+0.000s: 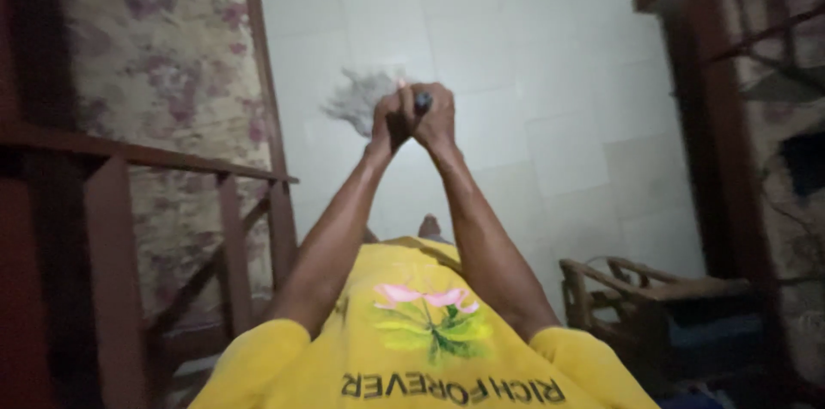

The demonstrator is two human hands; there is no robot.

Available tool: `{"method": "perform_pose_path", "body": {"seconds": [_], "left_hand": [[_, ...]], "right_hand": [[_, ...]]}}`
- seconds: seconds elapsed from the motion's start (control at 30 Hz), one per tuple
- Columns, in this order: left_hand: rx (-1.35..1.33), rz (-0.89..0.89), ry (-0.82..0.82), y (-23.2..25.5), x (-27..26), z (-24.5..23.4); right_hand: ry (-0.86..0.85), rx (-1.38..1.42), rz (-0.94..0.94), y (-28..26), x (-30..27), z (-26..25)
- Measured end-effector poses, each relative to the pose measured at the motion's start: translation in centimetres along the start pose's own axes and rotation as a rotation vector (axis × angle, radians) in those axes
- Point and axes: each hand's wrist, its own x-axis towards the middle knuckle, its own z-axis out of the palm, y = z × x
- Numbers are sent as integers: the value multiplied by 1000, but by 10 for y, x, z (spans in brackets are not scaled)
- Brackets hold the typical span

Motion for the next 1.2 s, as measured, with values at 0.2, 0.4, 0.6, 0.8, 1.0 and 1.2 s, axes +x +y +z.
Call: {"method": "perform_pose_path", "body": {"seconds": [0.2, 0.4, 0.6, 0.8, 1.0, 1.2], "left_hand": [[244, -44, -44, -6, -32, 31], [73, -273, 99, 41, -55, 7], [-226, -384, 155, 47, -76, -5], [-616, -510, 230, 68, -94, -13], [-520, -633, 265, 60, -114, 10], [-421, -734, 240, 38, -116, 8]], "right_hand": [[-9, 268, 301, -9, 9, -19], [-208, 660, 328, -23, -16, -16], [-265, 608, 219, -32, -44, -23], [-346, 609, 156, -35, -65, -33], [-366, 656, 79, -39, -83, -35], [-399, 475, 188, -26, -89, -8]]}}
